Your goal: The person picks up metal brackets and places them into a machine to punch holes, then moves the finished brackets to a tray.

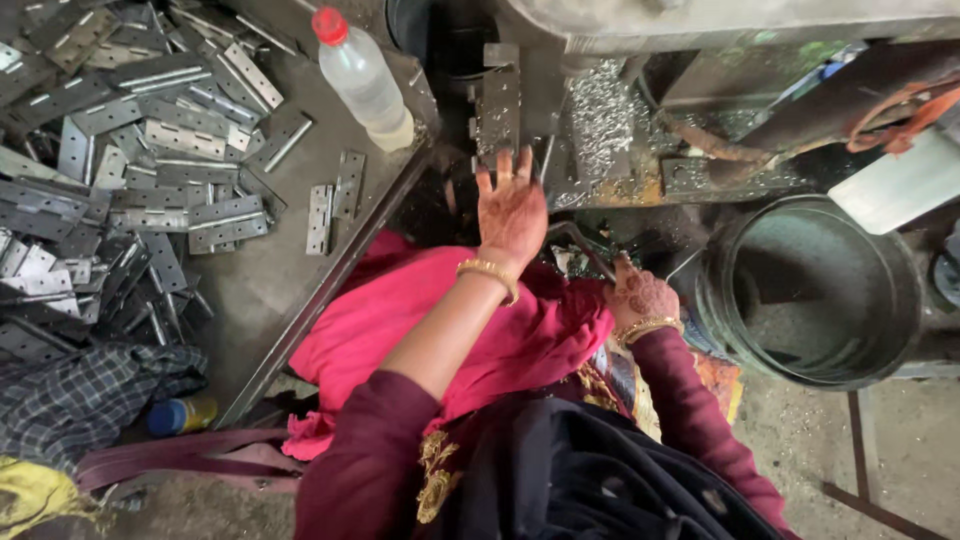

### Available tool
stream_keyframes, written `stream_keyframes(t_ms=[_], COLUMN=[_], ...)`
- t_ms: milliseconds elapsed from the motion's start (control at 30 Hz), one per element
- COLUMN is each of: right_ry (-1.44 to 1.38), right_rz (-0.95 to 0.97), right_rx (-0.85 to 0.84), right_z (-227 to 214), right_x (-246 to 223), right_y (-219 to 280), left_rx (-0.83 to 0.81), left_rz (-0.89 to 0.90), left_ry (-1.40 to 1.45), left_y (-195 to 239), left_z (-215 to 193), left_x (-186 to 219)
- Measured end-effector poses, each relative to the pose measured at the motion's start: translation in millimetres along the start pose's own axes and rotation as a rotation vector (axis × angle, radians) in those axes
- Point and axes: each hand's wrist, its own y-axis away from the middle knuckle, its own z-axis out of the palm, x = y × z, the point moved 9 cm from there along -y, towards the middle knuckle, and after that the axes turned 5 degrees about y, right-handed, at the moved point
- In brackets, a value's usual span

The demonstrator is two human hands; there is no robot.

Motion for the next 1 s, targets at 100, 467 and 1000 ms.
stream_keyframes(t_ms=[100,467,1000], right_ry=[0.052,-0.19,-0.17], right_rz=[-0.041,0.086,0.068], right_rx=[0.06,-0.046,-0.065], right_z=[-19,73,100], right_x=[-11,24,49], right_y=[-6,-5,-23], left_rx=[0.086,0.066,-0.053], left_rz=[0.068,-0.054,-0.044], left_ry=[-0.101,-0.108,-0.111], left_y=[1,-27,-55], left_z=[8,25,42], left_x=[-3,-9,-19])
